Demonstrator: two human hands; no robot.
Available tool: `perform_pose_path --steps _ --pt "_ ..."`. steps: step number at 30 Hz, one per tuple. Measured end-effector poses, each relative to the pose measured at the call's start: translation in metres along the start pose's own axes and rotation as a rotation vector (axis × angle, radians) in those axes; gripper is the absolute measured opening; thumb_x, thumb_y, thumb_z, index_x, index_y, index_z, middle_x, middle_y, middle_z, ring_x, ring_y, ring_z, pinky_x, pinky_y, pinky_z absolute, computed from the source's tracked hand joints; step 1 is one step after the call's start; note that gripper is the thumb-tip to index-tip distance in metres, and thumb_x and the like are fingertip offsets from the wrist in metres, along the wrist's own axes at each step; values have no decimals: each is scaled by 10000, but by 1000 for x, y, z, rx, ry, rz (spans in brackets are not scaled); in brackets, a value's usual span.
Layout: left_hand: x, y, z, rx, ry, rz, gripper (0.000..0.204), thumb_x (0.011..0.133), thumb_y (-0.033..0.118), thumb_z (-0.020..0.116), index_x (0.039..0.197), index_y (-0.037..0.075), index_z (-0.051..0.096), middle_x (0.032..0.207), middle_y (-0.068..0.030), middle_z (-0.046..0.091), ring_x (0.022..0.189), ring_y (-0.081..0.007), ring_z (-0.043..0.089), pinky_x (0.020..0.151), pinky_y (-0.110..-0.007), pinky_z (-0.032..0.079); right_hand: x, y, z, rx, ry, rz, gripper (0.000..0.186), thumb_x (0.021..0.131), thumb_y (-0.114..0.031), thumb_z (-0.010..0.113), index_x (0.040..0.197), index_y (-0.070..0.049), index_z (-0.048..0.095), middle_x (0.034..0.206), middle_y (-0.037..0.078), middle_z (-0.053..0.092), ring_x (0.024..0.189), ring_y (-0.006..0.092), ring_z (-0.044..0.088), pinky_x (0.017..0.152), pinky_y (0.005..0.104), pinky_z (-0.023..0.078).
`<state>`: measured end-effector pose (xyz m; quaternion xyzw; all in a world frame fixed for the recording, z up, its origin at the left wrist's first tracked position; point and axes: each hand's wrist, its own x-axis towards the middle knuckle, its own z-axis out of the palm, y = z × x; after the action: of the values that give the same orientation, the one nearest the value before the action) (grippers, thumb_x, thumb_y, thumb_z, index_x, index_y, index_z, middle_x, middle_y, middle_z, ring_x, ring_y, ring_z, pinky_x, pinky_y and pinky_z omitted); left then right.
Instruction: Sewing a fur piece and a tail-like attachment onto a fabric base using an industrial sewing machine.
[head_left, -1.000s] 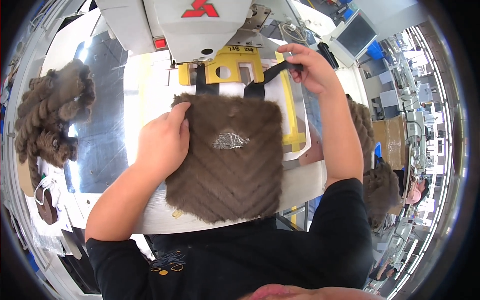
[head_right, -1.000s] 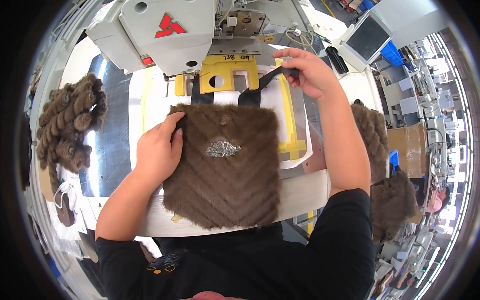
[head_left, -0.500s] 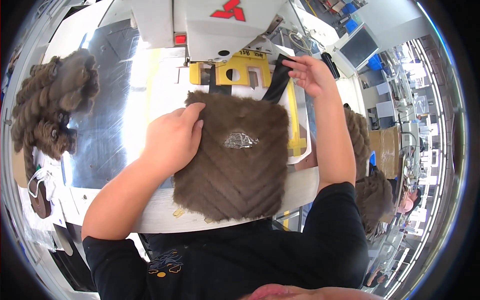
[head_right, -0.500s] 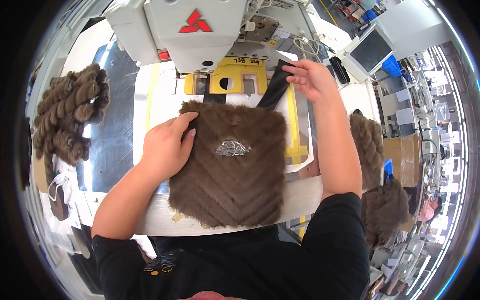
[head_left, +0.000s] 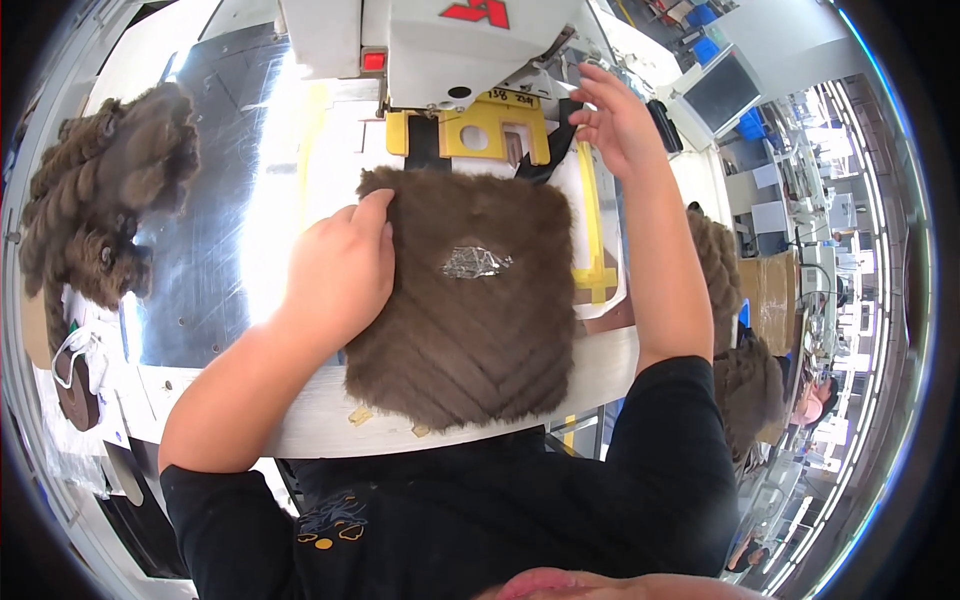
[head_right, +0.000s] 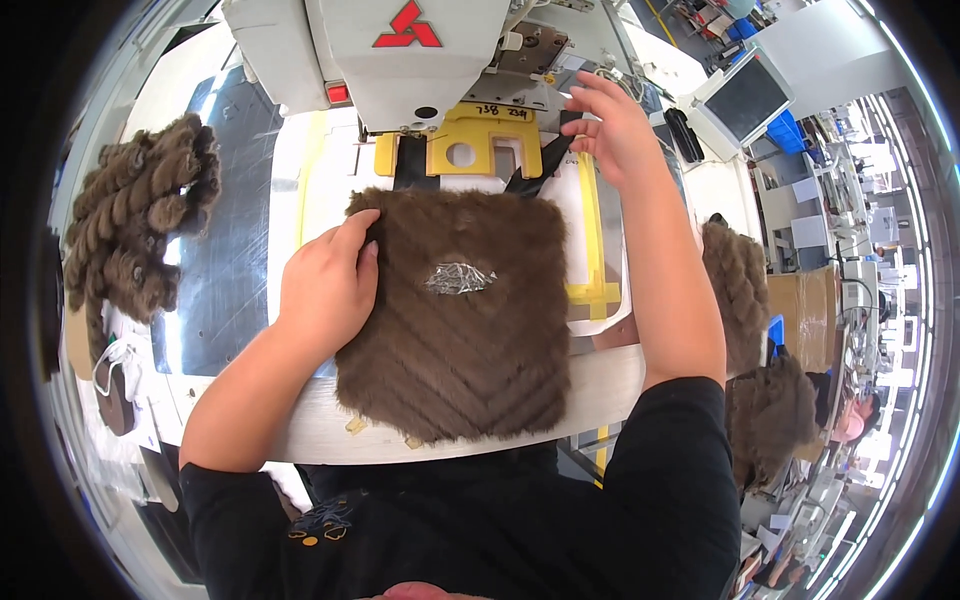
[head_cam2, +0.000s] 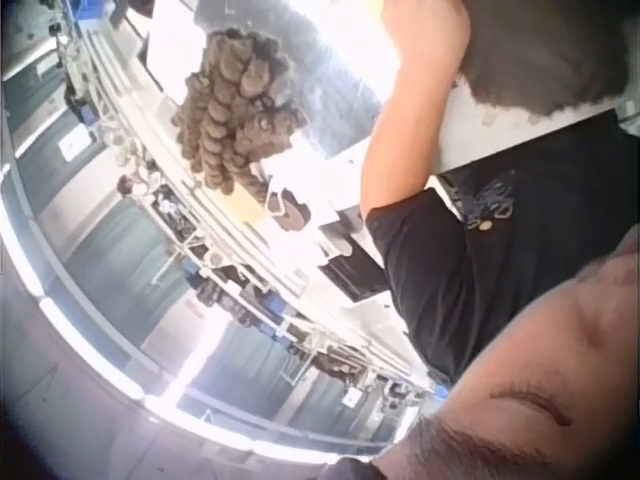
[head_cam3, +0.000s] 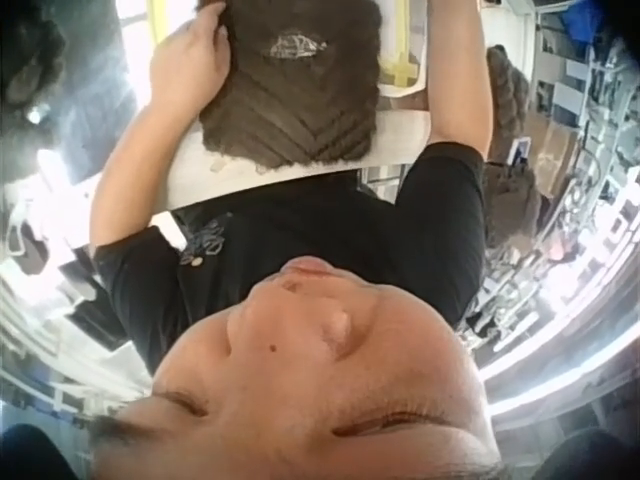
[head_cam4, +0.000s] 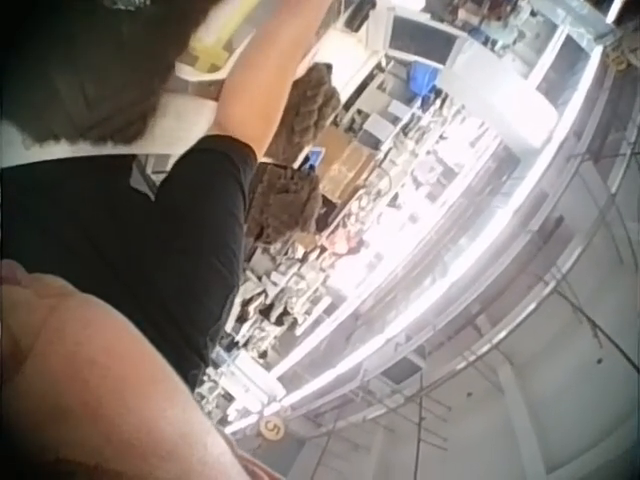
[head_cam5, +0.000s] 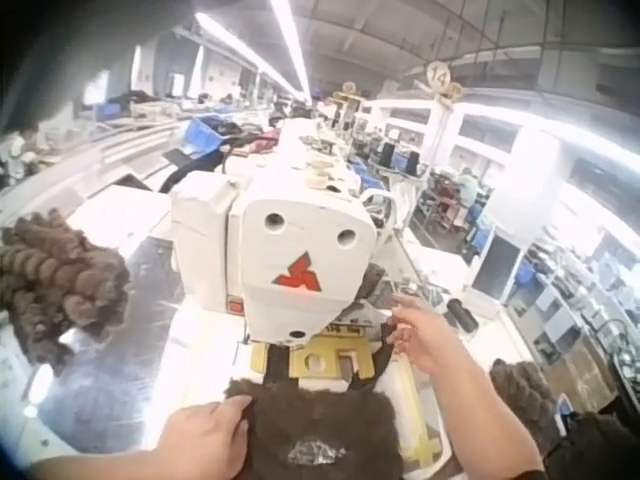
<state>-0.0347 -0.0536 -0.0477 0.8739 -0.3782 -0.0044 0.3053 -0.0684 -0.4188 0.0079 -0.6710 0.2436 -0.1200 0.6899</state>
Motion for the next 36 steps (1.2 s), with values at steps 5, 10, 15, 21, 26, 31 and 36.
perform_pose_path --steps 5,10,15,21,26,31,36 --pt "-1 -1 0 0 -19 5 309 963 106 613 1268 56 621 939 -175 717 853 -378 687 770 -473 540 -50 16 -14 -99 174 -39 499 941 -189 708 1376 -12 539 1068 78 621 849 186 637 715 335 531" --pt "3 3 -1 -33 -20 42 305 964 107 616 1263 51 630 945 -175 719 849 -379 688 773 -475 540 -70 28 -23 -203 136 108 312 962 -193 683 1227 -47 608 995 43 648 868 171 658 730 311 544" --pt "0 2 -2 1 9 -33 302 969 108 613 1262 44 642 974 -186 728 871 -384 695 795 -472 548 -104 30 0 -480 41 76 264 942 -157 704 1164 -48 612 1038 46 649 880 164 655 727 300 544" --pt "-1 1 1 20 36 -53 307 966 107 616 1265 43 639 963 -193 732 873 -389 699 793 -473 552 -156 44 20 195 62 212 289 932 -49 694 1179 -67 543 1191 42 564 991 142 588 827 346 479" --pt "0 5 0 35 40 -46 314 972 118 620 1276 36 633 968 -201 734 863 -391 701 788 -474 555 -162 50 23 -166 15 95 335 958 -78 673 1274 -32 572 1019 53 622 869 118 611 771 324 497" --pt "3 7 -1 60 7 -101 358 984 152 632 1313 11 621 993 -212 737 883 -401 700 811 -477 553 -156 42 39 -827 30 -119 368 971 -116 641 1315 12 608 950 200 688 875 306 684 806 411 532" --pt "13 -2 1 92 47 -30 362 1004 174 633 1306 -25 630 989 -231 732 874 -418 697 815 -472 557 -133 53 31 -984 68 -380 362 975 -150 622 1294 19 645 1085 272 705 1008 481 648 904 510 522"
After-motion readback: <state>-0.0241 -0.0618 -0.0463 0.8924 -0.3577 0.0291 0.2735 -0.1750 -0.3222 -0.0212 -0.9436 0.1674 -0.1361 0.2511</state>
